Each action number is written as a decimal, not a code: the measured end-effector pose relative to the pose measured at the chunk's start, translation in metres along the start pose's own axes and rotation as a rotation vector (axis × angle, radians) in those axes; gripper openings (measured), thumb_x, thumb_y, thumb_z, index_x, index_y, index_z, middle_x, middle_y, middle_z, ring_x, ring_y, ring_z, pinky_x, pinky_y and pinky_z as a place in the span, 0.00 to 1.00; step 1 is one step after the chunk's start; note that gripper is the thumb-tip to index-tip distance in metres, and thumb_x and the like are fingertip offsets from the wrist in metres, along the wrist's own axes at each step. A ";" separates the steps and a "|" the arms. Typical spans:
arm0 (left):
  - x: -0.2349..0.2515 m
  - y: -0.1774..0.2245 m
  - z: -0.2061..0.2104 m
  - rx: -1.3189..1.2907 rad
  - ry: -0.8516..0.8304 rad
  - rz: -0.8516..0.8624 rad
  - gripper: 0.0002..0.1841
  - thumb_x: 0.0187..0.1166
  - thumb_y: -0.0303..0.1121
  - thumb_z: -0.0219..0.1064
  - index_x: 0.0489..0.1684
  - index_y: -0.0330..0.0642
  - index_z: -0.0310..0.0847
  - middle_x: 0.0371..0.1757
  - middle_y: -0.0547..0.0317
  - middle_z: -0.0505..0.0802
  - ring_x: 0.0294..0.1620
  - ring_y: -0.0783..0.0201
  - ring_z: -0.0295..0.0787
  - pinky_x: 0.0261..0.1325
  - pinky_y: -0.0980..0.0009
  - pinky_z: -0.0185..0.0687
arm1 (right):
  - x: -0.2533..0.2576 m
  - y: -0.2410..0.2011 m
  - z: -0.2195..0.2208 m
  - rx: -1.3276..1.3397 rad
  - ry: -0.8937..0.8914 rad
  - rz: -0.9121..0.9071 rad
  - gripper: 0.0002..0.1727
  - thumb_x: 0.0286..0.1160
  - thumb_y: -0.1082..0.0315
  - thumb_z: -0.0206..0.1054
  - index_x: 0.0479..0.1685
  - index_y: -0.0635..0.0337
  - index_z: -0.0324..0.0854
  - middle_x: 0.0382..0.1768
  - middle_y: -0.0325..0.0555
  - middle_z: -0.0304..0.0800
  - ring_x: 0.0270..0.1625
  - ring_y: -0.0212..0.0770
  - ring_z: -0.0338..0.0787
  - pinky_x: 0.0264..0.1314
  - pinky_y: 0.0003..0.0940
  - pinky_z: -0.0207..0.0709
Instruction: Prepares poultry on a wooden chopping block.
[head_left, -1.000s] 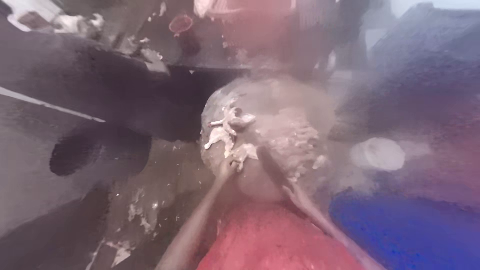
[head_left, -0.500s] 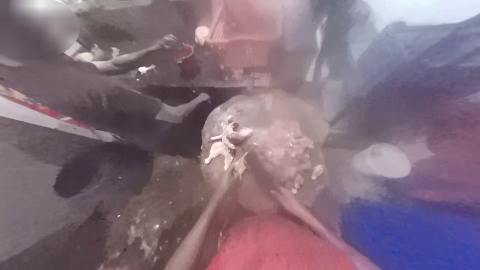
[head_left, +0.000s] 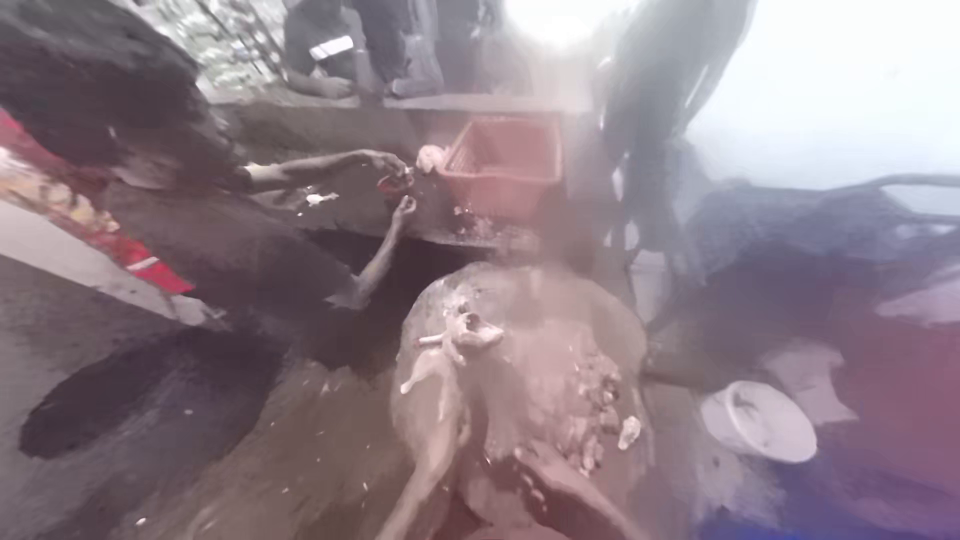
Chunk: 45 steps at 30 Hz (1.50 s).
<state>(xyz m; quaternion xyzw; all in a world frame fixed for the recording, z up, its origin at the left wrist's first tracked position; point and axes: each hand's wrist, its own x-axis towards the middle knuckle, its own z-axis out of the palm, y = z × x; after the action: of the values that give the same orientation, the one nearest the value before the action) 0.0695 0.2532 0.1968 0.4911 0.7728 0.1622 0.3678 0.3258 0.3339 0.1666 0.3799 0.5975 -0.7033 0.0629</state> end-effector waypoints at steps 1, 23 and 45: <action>-0.001 0.000 0.000 0.006 0.007 0.003 0.15 0.84 0.37 0.61 0.63 0.44 0.82 0.48 0.49 0.93 0.48 0.53 0.92 0.56 0.50 0.87 | -0.008 0.006 0.000 0.030 -0.031 -0.010 0.27 0.91 0.47 0.52 0.69 0.61 0.76 0.36 0.44 0.87 0.32 0.36 0.86 0.41 0.37 0.85; -0.059 -0.028 -0.012 -0.330 0.188 -0.082 0.13 0.83 0.36 0.64 0.57 0.39 0.79 0.38 0.56 0.90 0.36 0.64 0.88 0.45 0.63 0.87 | -0.024 -0.006 0.022 -0.415 0.080 -0.090 0.31 0.88 0.45 0.57 0.76 0.63 0.77 0.62 0.59 0.89 0.66 0.52 0.88 0.77 0.53 0.76; -0.101 -0.132 0.031 -0.594 -0.056 -0.274 0.12 0.86 0.33 0.63 0.61 0.40 0.79 0.35 0.57 0.89 0.31 0.66 0.85 0.40 0.66 0.85 | -0.049 -0.042 0.051 -0.747 0.046 0.046 0.24 0.87 0.49 0.57 0.71 0.53 0.80 0.56 0.54 0.92 0.59 0.53 0.92 0.66 0.57 0.82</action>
<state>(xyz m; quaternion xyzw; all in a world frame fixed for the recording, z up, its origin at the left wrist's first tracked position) 0.0325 0.1003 0.1365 0.2582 0.7401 0.3158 0.5346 0.3141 0.2823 0.2298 0.3598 0.8055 -0.4267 0.1993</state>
